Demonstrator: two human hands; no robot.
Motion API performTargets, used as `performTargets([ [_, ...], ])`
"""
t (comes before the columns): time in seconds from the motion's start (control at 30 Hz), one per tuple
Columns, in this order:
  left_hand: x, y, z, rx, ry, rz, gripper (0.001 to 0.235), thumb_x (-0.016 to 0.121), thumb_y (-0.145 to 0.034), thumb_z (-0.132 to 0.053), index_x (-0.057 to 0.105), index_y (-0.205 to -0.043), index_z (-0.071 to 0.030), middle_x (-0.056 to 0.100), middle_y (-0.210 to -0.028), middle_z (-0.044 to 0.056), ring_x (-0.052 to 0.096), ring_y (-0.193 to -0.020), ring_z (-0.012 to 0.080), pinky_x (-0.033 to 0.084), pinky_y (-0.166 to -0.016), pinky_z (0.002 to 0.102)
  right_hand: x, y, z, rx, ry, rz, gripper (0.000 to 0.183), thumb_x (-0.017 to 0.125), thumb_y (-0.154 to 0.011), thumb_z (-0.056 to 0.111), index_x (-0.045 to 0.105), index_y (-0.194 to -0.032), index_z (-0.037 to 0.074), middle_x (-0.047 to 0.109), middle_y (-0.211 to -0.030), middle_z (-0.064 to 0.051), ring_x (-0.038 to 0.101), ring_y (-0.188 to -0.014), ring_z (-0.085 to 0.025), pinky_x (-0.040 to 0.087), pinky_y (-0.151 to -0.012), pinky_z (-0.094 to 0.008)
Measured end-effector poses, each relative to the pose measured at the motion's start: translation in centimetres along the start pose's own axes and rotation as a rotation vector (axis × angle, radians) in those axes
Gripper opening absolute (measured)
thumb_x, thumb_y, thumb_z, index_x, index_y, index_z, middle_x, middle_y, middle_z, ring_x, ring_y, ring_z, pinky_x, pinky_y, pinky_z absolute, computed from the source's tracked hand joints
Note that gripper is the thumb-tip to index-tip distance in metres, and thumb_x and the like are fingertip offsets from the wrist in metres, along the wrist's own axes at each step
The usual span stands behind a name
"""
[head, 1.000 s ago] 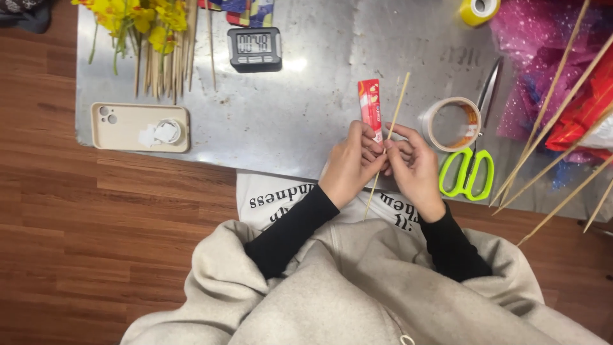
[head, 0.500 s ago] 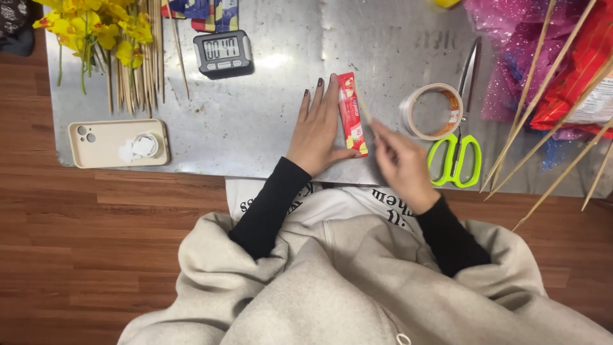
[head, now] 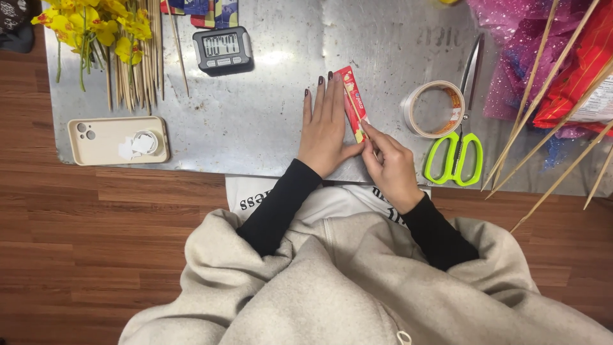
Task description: The person wraps a snack packet with a wooden stick using clear tape and scissors. They then wrap a second snack packet with a stick using yellow tape.
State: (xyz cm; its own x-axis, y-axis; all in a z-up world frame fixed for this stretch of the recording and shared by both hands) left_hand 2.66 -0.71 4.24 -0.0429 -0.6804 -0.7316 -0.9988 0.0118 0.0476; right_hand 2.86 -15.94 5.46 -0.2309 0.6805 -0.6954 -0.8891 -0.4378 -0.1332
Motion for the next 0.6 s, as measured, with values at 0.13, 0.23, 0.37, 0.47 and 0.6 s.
performTargets([
  [0.13,0.35,-0.09,0.23,0.005,-0.003,-0.005,0.119,0.089,-0.069,-0.028,0.008,-0.149,0.005,0.022,-0.151,0.033,0.016,-0.143,0.0458,0.000,-0.116,0.058,-0.10,-0.18,0.34,-0.007,0.026,-0.004,0.033,0.059,-0.089,-0.001,0.066,-0.120,0.006,0.062,-0.068,-0.009,0.055,-0.048,-0.016,0.042,-0.043,-0.028],
  [0.23,0.46,-0.09,0.35,0.003,-0.001,-0.007,0.118,0.089,-0.069,-0.029,0.009,-0.149,0.005,0.021,-0.151,0.032,0.015,-0.143,0.0454,-0.001,-0.116,0.058,-0.13,-0.36,0.60,-0.001,0.015,-0.002,0.033,0.059,-0.088,-0.002,0.066,-0.120,0.004,0.060,-0.065,-0.011,0.054,-0.047,-0.017,0.042,-0.042,-0.029],
  [0.37,0.84,-0.08,0.62,0.008,0.000,-0.012,0.116,0.088,-0.069,-0.028,0.011,-0.149,0.003,0.022,-0.151,0.033,0.015,-0.143,0.0456,-0.001,-0.115,0.058,-0.08,-0.45,0.35,-0.001,0.031,0.006,0.031,0.059,-0.089,-0.001,0.067,-0.119,0.005,0.061,-0.065,-0.011,0.056,-0.049,-0.018,0.043,-0.043,-0.029],
  [0.47,0.72,-0.03,0.63,0.015,-0.013,-0.006,0.114,0.088,-0.069,-0.028,0.014,-0.149,0.002,0.021,-0.151,0.033,0.015,-0.143,0.0459,-0.001,-0.115,0.059,-0.10,-0.57,0.21,-0.007,0.056,0.027,0.031,0.059,-0.089,-0.001,0.067,-0.118,0.004,0.061,-0.066,-0.012,0.059,-0.052,-0.021,0.045,-0.045,-0.030],
  [0.6,0.23,-0.07,0.40,0.016,-0.031,0.025,0.106,0.087,-0.069,-0.030,0.023,-0.147,0.002,0.019,-0.152,0.032,0.012,-0.143,0.0457,-0.001,-0.115,0.059,-0.19,-0.72,0.28,0.018,0.116,0.076,0.029,0.059,-0.090,0.002,0.068,-0.118,0.005,0.063,-0.068,-0.013,0.064,-0.059,-0.026,0.048,-0.049,-0.032],
])
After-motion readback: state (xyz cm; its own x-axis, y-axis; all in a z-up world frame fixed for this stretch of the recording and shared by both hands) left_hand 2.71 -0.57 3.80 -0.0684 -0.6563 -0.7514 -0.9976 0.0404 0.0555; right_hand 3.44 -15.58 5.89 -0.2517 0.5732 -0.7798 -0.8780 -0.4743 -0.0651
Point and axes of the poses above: each hand's wrist, its own y-axis away from the middle knuckle, its own x-axis out of the palm, z = x × y, the point moved 1 cm from there along -y, towards the middle knuckle
